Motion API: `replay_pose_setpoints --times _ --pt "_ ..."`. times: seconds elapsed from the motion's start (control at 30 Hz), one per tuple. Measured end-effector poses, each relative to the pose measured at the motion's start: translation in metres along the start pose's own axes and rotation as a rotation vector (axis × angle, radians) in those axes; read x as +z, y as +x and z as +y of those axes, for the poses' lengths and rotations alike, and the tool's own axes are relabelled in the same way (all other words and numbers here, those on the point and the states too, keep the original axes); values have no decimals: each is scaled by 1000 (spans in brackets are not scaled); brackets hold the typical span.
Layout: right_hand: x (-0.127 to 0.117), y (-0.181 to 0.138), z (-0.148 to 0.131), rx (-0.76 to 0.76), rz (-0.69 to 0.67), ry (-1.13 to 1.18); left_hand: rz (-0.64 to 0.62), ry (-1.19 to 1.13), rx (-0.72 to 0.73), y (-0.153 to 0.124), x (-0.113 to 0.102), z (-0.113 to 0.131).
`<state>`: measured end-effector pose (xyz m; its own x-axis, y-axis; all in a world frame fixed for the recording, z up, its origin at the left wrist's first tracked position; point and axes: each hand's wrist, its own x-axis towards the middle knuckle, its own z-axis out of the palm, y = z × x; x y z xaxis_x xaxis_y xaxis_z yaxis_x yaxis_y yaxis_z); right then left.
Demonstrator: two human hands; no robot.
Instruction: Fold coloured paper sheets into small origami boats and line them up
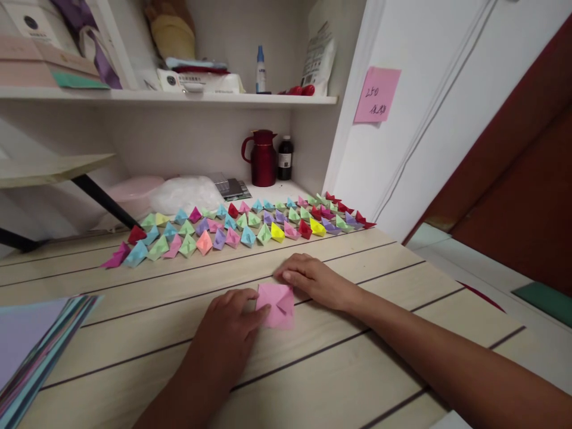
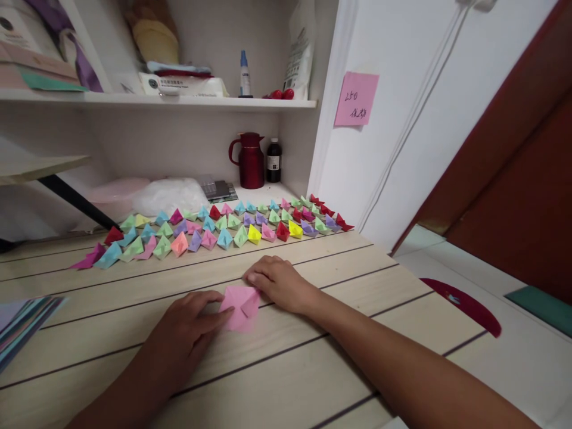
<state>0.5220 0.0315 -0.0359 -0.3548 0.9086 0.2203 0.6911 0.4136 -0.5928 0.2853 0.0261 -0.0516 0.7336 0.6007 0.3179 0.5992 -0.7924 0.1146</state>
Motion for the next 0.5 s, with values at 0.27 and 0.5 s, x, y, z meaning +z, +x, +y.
replay_pose_setpoints --times 0.27,0.5 --pt "-6 -4 1 -80 -128 55 8 -53 -20 -1 1 -1" --pt "18 5 -2 105 65 -137 62 -117 -46 -2 5 -3"
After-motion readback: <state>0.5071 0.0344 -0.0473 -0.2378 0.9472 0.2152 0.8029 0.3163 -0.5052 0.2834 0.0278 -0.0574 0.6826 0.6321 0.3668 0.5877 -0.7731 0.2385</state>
